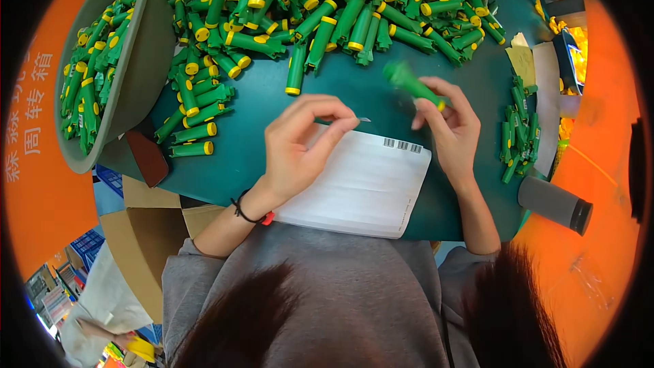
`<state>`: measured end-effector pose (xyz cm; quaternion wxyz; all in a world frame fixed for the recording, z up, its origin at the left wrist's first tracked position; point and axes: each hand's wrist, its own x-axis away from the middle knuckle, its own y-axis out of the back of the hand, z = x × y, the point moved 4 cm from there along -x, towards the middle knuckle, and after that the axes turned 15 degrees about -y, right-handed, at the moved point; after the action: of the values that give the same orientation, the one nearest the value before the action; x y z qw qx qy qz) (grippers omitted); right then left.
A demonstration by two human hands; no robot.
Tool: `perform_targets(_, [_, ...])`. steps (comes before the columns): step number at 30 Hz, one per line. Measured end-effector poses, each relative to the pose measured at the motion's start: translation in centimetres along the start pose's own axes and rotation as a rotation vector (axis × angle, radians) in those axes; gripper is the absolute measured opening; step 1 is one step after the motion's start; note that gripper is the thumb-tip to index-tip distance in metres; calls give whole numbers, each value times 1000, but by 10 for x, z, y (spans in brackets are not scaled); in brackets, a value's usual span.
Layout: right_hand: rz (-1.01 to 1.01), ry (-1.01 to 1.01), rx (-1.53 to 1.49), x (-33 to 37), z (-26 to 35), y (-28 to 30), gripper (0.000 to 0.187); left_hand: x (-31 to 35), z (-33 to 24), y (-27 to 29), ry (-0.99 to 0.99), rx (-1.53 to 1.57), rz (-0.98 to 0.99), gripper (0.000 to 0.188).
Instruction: Applying small barcode labels to green cylindrical toy components at a factory workstation.
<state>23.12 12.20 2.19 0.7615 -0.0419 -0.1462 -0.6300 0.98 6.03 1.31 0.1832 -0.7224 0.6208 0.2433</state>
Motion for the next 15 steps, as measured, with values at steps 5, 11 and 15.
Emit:
perform_targets(5, [77,133,-63,25,-5,-1,33,-28,-30,-2,116,51,22,10])
perform_targets(11, [153,110,-224,39,-4,-9,41,-44,-47,-28,-50,-122,315,9])
perform_targets(15, [200,40,-349,44,-7,-7,40,-43,-45,-38,17,-66,326,8])
